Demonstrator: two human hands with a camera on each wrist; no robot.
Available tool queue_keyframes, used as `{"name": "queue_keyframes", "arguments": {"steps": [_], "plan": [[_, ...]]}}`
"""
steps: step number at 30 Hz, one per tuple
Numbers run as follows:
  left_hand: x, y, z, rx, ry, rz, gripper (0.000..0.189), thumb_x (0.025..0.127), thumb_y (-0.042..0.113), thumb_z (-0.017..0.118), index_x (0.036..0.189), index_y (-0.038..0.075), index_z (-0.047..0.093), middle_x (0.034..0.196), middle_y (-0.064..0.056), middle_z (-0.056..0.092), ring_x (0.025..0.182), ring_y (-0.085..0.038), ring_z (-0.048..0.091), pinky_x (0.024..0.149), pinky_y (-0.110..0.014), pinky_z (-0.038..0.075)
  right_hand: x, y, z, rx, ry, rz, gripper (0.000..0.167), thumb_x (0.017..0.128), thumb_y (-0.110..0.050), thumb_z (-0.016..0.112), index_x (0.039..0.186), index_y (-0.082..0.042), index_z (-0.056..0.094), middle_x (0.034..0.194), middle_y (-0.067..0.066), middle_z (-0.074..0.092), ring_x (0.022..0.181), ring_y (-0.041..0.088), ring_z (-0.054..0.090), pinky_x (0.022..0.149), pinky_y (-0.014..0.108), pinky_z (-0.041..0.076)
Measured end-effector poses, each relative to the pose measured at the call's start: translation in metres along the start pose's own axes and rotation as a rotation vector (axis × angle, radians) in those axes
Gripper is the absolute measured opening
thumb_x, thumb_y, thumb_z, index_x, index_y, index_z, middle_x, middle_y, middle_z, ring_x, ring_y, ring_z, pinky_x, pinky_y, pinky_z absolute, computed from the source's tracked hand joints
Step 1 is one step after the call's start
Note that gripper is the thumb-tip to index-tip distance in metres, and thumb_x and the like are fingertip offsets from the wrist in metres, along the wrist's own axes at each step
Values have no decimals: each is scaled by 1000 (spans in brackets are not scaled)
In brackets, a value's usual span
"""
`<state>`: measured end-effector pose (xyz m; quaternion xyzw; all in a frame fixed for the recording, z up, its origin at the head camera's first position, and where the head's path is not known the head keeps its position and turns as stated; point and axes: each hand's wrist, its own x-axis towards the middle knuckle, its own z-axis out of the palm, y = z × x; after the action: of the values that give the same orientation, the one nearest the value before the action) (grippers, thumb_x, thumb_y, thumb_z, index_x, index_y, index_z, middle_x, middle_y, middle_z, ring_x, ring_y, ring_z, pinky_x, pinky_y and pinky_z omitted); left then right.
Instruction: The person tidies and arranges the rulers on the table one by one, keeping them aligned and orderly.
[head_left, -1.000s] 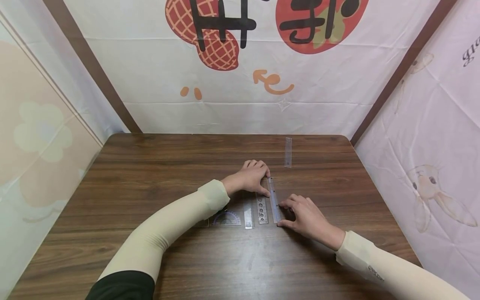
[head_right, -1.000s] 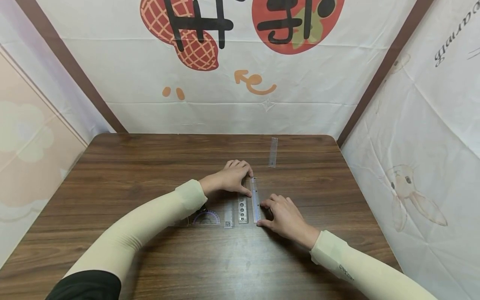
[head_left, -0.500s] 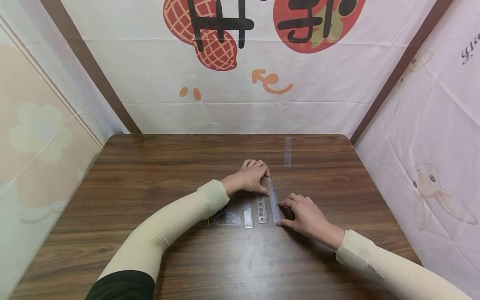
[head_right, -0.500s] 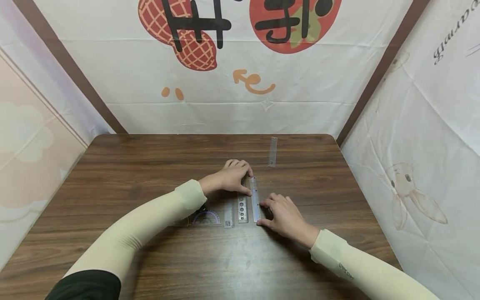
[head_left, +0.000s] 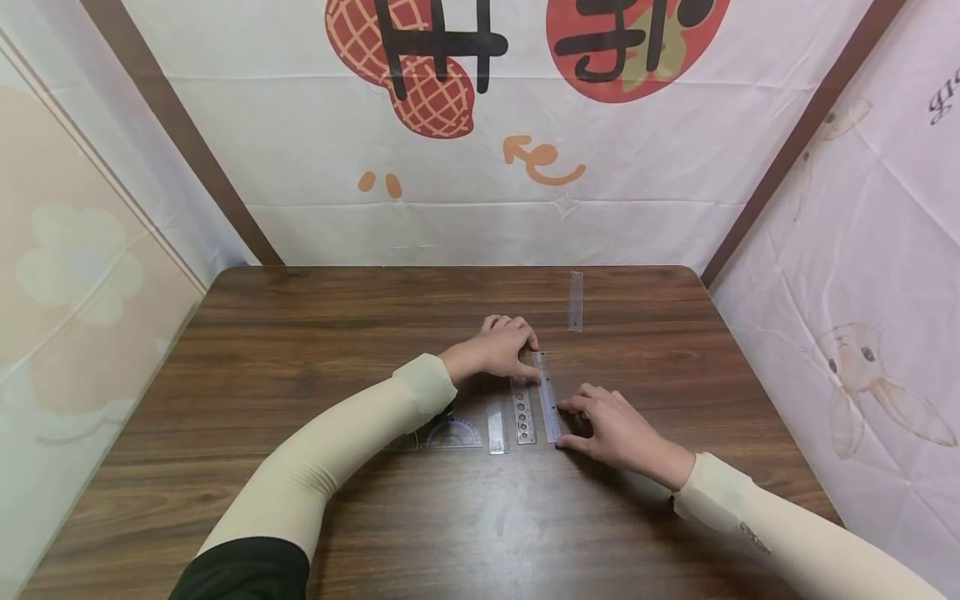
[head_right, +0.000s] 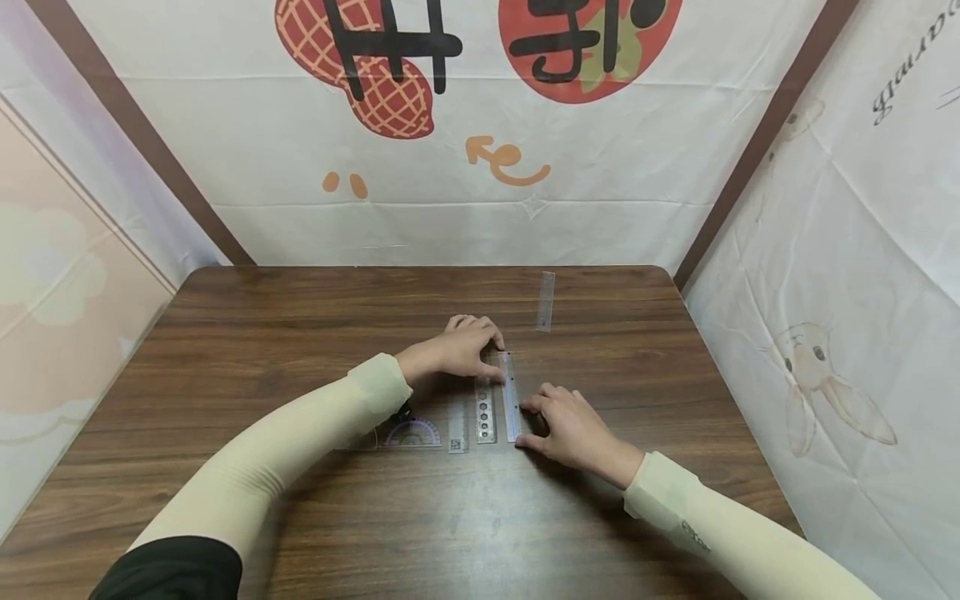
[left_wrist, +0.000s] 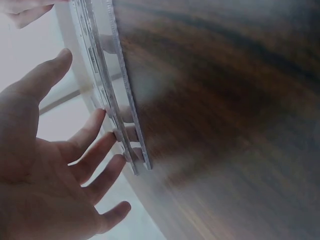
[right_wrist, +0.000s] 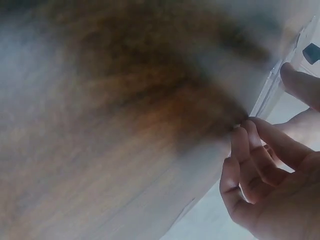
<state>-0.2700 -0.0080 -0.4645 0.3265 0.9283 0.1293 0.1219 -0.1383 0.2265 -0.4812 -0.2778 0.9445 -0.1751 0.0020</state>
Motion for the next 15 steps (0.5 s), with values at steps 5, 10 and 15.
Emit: {"name": "queue_keyframes", "arguments": {"steps": [5, 10, 15], "plan": [[1, 1, -1, 2, -2, 8, 54, 96, 61, 75, 130, 19, 66, 143, -4, 55, 136, -31, 47, 126, -57, 18, 0, 0, -2, 23, -25, 10, 50, 90, -40, 89, 126, -7, 78, 105, 0, 66, 84, 11, 53, 80, 37, 44], [0, 4, -2, 5, -7, 3, 54, 97, 60, 74, 130, 19, 66, 144, -5, 55, 139, -32, 46, 127, -58, 17, -1, 0, -4, 21, -16, -11, 48, 91, -38, 88, 126, -6, 78, 104, 0, 67, 82, 10, 53, 78, 36, 45], [0, 6, -3, 0, -11, -2, 53, 98, 60, 73, 130, 18, 66, 149, -6, 55, 140, -32, 45, 127, -57, 18, -1, 0, -5, 32, -16, -23, 46, 93, -36, 87, 125, -5, 79, 104, 0, 67, 82, 12, 55, 78, 38, 46]]}}
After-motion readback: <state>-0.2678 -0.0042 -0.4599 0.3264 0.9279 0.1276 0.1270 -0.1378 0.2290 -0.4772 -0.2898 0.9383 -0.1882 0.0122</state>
